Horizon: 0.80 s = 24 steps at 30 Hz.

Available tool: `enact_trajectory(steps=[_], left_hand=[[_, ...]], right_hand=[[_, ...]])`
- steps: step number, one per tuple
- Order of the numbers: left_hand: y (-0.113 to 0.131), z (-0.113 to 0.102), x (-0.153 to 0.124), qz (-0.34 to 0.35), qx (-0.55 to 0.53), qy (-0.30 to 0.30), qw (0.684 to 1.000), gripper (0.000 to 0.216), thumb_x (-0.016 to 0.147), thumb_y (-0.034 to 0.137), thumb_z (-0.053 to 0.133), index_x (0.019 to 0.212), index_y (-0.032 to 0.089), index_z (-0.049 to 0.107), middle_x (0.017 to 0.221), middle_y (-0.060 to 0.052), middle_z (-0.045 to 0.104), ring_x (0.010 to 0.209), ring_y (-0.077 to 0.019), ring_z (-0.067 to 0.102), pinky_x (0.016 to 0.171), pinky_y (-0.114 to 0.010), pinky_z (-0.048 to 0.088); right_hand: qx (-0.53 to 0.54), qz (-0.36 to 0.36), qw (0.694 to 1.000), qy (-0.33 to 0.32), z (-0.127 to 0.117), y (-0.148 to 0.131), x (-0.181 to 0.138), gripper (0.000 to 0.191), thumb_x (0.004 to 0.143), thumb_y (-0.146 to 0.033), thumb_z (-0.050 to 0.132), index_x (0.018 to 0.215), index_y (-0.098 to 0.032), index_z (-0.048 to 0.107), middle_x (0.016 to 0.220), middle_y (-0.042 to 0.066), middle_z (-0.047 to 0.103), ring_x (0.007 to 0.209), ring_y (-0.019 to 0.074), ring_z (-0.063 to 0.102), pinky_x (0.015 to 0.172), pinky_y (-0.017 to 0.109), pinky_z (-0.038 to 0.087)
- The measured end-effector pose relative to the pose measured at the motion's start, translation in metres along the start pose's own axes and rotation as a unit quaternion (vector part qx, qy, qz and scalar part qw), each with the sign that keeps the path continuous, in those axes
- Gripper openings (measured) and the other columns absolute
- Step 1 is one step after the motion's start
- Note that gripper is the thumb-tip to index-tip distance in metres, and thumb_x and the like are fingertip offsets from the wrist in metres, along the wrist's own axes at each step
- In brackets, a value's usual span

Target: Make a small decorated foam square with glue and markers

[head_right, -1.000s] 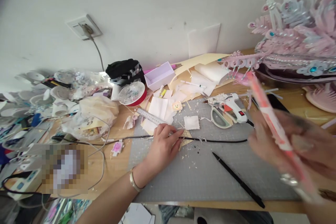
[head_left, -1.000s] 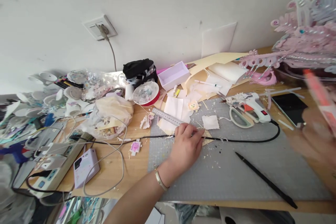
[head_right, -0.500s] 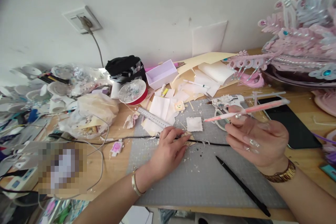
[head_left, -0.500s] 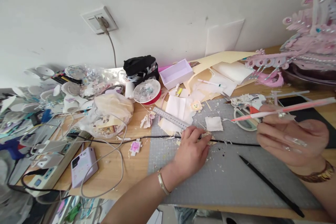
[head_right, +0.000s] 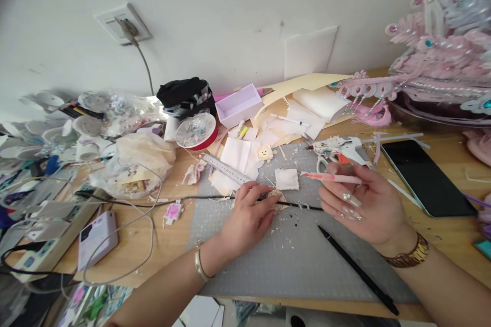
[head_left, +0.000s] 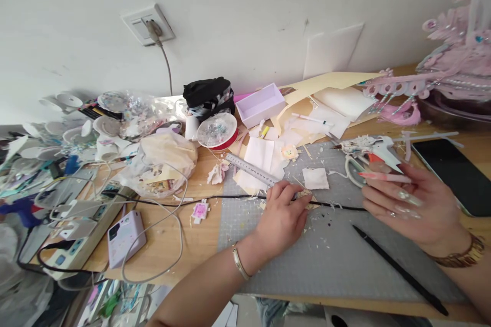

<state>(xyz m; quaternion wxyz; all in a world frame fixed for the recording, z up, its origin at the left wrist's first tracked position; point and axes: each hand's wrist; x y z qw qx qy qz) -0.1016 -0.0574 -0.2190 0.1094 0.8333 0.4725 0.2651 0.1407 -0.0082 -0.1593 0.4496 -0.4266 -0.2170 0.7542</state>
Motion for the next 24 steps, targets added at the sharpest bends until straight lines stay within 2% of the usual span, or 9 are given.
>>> enact_trajectory(steps=[3, 7, 10, 11, 13, 16, 19, 21, 24], left_hand=[[0.001, 0.002, -0.001, -0.006, -0.001, -0.007, 1.0, 0.028, 0.092, 0.017, 0.058, 0.117, 0.02, 0.07, 0.117, -0.012, 0.065, 0.112, -0.0285, 0.053, 0.095, -0.048, 0.051], [-0.002, 0.0, 0.0, -0.022, -0.011, -0.005, 1.0, 0.026, 0.091, 0.02, 0.061, 0.115, 0.022, 0.071, 0.116, -0.011, 0.066, 0.11, -0.0277, 0.054, 0.093, -0.046, 0.05], [-0.015, -0.019, 0.016, -0.063, 0.015, 0.054, 0.996, 0.021, 0.093, 0.024, 0.061, 0.11, 0.021, 0.073, 0.108, -0.01, 0.068, 0.103, -0.0261, 0.055, 0.091, -0.045, 0.049], [-0.022, -0.028, 0.027, -0.077, 0.044, 0.085, 0.992, 0.02, 0.094, 0.025, 0.06, 0.106, 0.02, 0.075, 0.104, -0.01, 0.068, 0.101, -0.0261, 0.055, 0.09, -0.045, 0.048], [-0.041, -0.046, 0.054, -0.112, 0.121, 0.099, 0.981, 0.02, 0.094, 0.028, 0.06, 0.097, 0.02, 0.077, 0.098, -0.011, 0.067, 0.102, -0.0288, 0.054, 0.091, -0.047, 0.046], [-0.071, -0.06, 0.1, -0.201, 0.219, 0.055, 0.953, 0.02, 0.09, 0.023, 0.059, 0.087, 0.017, 0.078, 0.1, -0.014, 0.066, 0.109, -0.0345, 0.053, 0.093, -0.049, 0.043], [-0.096, -0.053, 0.134, -0.26, 0.262, -0.011, 0.929, 0.023, 0.087, 0.017, 0.057, 0.095, 0.01, 0.077, 0.112, -0.021, 0.065, 0.116, -0.0391, 0.052, 0.095, -0.051, 0.041], [-0.106, -0.043, 0.146, -0.281, 0.259, -0.039, 0.923, 0.024, 0.084, 0.013, 0.057, 0.1, 0.007, 0.074, 0.115, -0.025, 0.064, 0.118, -0.0404, 0.052, 0.096, -0.052, 0.039], [-0.11, -0.034, 0.153, -0.288, 0.242, -0.048, 0.925, 0.02, 0.079, 0.011, 0.063, 0.096, 0.007, 0.073, 0.111, -0.025, 0.067, 0.115, -0.0411, 0.054, 0.095, -0.052, 0.039]], right_hand=[[-0.039, -0.045, 0.998, -0.018, -0.002, 0.004, 0.002, 0.017, 0.081, -0.04, 0.054, 0.072, -0.031, 0.066, 0.054, -0.003, 0.031, 0.043, 0.0124, 0.024, 0.042, 0.028, 0.021], [-0.085, -0.066, 0.994, -0.027, -0.004, 0.006, 0.004, 0.012, 0.08, -0.04, 0.056, 0.077, -0.033, 0.065, 0.059, -0.002, 0.034, 0.047, 0.0144, 0.028, 0.042, 0.029, 0.025], [-0.094, -0.075, 0.992, -0.035, -0.004, 0.007, 0.005, 0.01, 0.081, -0.041, 0.058, 0.078, -0.032, 0.062, 0.058, -0.002, 0.031, 0.049, 0.0155, 0.03, 0.043, 0.031, 0.029], [-0.101, -0.079, 0.991, -0.04, -0.004, 0.007, 0.005, 0.012, 0.082, -0.042, 0.058, 0.077, -0.032, 0.061, 0.057, -0.002, 0.031, 0.049, 0.0159, 0.031, 0.044, 0.031, 0.029], [-0.123, -0.09, 0.987, -0.05, -0.004, 0.008, 0.004, 0.017, 0.083, -0.046, 0.057, 0.076, -0.031, 0.059, 0.058, -0.001, 0.032, 0.05, 0.0165, 0.032, 0.045, 0.032, 0.03], [-0.143, -0.108, 0.982, -0.068, -0.003, 0.009, 0.002, 0.021, 0.083, -0.051, 0.058, 0.077, -0.031, 0.058, 0.058, -0.001, 0.035, 0.051, 0.0169, 0.034, 0.046, 0.033, 0.031], [-0.133, -0.106, 0.982, -0.086, -0.003, 0.011, 0.001, 0.02, 0.078, -0.051, 0.066, 0.079, -0.031, 0.062, 0.057, -0.001, 0.04, 0.052, 0.0169, 0.038, 0.049, 0.033, 0.033], [-0.117, -0.096, 0.984, -0.092, -0.002, 0.013, 0.001, 0.021, 0.074, -0.05, 0.07, 0.078, -0.03, 0.063, 0.056, -0.002, 0.042, 0.052, 0.0163, 0.04, 0.051, 0.032, 0.033], [-0.095, -0.086, 0.987, -0.093, 0.0, 0.016, 0.003, 0.023, 0.07, -0.049, 0.073, 0.078, -0.029, 0.065, 0.056, -0.003, 0.042, 0.051, 0.0155, 0.039, 0.049, 0.03, 0.031]])
Point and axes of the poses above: each hand's wrist, its own x-axis towards the middle knuckle, its own z-axis out of the palm, y = z × x
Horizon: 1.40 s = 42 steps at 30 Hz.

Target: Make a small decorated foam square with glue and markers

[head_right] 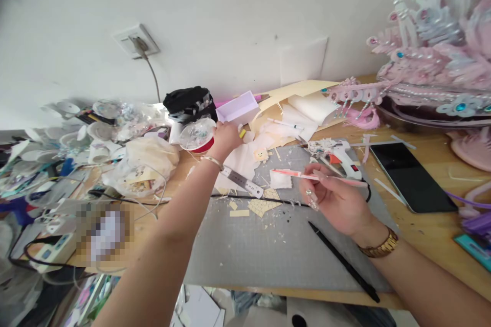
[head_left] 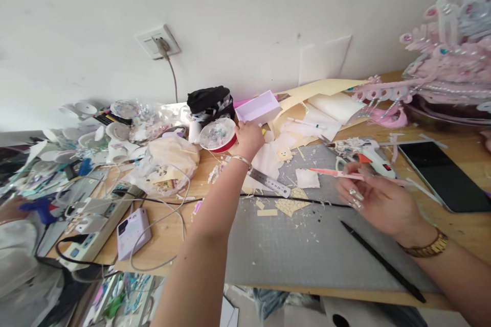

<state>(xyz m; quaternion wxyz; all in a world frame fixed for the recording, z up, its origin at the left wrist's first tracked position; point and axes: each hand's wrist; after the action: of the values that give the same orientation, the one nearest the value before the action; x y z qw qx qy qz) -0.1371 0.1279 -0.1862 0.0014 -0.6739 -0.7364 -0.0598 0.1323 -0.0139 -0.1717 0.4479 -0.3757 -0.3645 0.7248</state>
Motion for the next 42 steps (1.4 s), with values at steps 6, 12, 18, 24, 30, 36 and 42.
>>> enact_trajectory(steps=[6, 12, 18, 24, 30, 36, 42], left_hand=[[-0.006, -0.037, -0.004, -0.005, -0.065, 0.085, 0.994, 0.01, 0.084, 0.021, 0.065, 0.092, 0.015, 0.068, 0.106, -0.016, 0.068, 0.113, -0.0358, 0.057, 0.097, -0.05, 0.041], [-0.014, -0.067, -0.035, 0.003, -0.5, 0.322, 0.804, 0.007, 0.092, 0.027, 0.06, 0.093, 0.022, 0.056, 0.092, -0.004, 0.067, 0.092, -0.017, 0.064, 0.086, -0.031, 0.049], [-0.002, -0.039, -0.102, -0.103, -0.741, 0.086, 0.658, 0.01, 0.089, 0.027, 0.063, 0.084, 0.019, 0.059, 0.08, -0.002, 0.07, 0.064, -0.0078, 0.057, 0.061, -0.019, 0.043], [-0.001, -0.016, -0.141, -0.238, -0.816, -0.071, 0.522, 0.02, 0.08, 0.03, 0.071, 0.079, 0.016, 0.057, 0.074, -0.004, 0.069, 0.056, -0.0079, 0.057, 0.055, -0.02, 0.044], [-0.002, -0.007, -0.147, -0.23, -0.825, -0.051, 0.514, 0.016, 0.083, 0.026, 0.066, 0.081, 0.017, 0.053, 0.075, -0.004, 0.072, 0.053, -0.0073, 0.058, 0.056, -0.02, 0.044], [0.003, -0.003, -0.154, -0.19, -0.818, -0.07, 0.538, 0.018, 0.081, 0.027, 0.068, 0.087, 0.016, 0.054, 0.08, -0.005, 0.073, 0.056, -0.0092, 0.061, 0.06, -0.021, 0.046], [0.005, -0.005, -0.157, -0.181, -0.824, -0.1, 0.528, 0.024, 0.078, 0.028, 0.074, 0.09, 0.015, 0.058, 0.079, -0.004, 0.072, 0.059, -0.0092, 0.063, 0.06, -0.021, 0.045]], right_hand=[[0.002, -0.01, 1.0, 0.025, 0.0, -0.001, 0.0, 0.021, 0.081, -0.051, 0.061, 0.081, -0.03, 0.063, 0.059, -0.001, 0.045, 0.052, 0.0178, 0.041, 0.048, 0.033, 0.034], [0.02, -0.023, 0.997, 0.074, 0.001, -0.005, 0.002, 0.02, 0.089, -0.041, 0.052, 0.079, -0.031, 0.067, 0.063, 0.001, 0.044, 0.054, 0.0176, 0.04, 0.048, 0.032, 0.033], [0.021, -0.027, 0.993, 0.116, 0.0, 0.001, 0.004, 0.019, 0.085, -0.043, 0.055, 0.085, -0.029, 0.069, 0.072, 0.004, 0.06, 0.06, 0.0189, 0.05, 0.05, 0.032, 0.042], [-0.119, -0.088, 0.981, 0.125, -0.001, 0.017, 0.009, 0.021, 0.077, -0.045, 0.072, 0.081, -0.026, 0.068, 0.055, -0.003, 0.045, 0.051, 0.0126, 0.038, 0.042, 0.026, 0.03], [-0.283, -0.158, 0.941, 0.096, -0.005, 0.024, 0.008, 0.025, 0.079, -0.05, 0.073, 0.089, -0.027, 0.07, 0.074, 0.001, 0.063, 0.059, 0.0159, 0.053, 0.052, 0.032, 0.047], [-0.239, -0.166, 0.952, 0.098, -0.007, 0.03, 0.012, 0.029, 0.08, -0.055, 0.07, 0.088, -0.027, 0.07, 0.072, 0.001, 0.064, 0.056, 0.0158, 0.054, 0.047, 0.031, 0.045], [-0.265, -0.153, 0.947, 0.098, -0.009, 0.032, 0.015, 0.029, 0.082, -0.053, 0.068, 0.093, -0.027, 0.069, 0.073, 0.001, 0.065, 0.058, 0.0166, 0.057, 0.049, 0.031, 0.047]])
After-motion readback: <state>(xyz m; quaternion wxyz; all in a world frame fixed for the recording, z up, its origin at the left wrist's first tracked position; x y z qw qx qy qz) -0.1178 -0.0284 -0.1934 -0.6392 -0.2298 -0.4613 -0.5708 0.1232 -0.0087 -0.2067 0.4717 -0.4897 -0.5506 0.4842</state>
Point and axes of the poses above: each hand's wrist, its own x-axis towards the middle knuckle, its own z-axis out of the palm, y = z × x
